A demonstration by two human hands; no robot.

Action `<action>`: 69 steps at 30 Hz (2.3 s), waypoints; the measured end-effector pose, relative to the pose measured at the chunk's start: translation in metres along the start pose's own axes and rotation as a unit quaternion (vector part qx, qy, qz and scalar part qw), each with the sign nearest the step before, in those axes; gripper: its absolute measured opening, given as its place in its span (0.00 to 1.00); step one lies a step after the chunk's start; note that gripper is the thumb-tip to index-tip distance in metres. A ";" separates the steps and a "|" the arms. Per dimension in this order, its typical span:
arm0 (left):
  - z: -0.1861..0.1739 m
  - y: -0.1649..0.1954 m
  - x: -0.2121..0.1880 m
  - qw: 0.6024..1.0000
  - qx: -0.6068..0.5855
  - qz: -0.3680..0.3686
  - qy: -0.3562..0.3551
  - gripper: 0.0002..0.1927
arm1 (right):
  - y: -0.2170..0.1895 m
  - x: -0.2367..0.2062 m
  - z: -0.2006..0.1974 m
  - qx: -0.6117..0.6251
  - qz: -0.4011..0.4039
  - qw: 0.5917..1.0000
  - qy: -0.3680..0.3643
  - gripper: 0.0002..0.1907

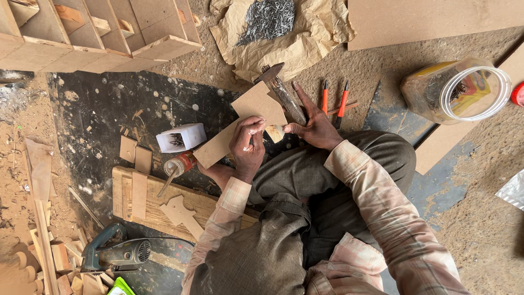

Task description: The person assembles a wooden toy by hammering nails into a shaped wooden piece. They use a hammer to drive nails and pliers to adjust or remove them, working on the floor surrounded by tools and wood scraps.

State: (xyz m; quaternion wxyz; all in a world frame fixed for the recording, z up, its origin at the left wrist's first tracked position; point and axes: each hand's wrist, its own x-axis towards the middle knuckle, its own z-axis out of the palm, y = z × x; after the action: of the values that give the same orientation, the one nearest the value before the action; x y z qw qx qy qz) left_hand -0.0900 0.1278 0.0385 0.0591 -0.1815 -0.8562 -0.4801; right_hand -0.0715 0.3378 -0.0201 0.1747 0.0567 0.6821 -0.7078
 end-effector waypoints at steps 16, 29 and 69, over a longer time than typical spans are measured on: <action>0.012 -0.001 -0.008 0.999 0.019 -0.019 0.044 0.09 | -0.004 0.001 -0.004 -0.039 -0.038 0.998 0.003 0.63; 0.014 -0.002 -0.005 0.998 0.044 0.000 0.037 0.11 | -0.003 0.002 -0.006 -0.051 -0.022 0.998 0.012 0.64; 0.023 -0.007 -0.005 0.999 0.021 -0.014 0.033 0.10 | 0.002 0.005 -0.008 -0.060 -0.014 0.998 0.035 0.66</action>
State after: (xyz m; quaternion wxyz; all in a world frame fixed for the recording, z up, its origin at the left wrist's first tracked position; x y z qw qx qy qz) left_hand -0.0859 0.1427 0.0195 0.0848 -0.1525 -0.8663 -0.4681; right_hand -0.0765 0.3445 -0.0242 0.1440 0.0612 0.7295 -0.6659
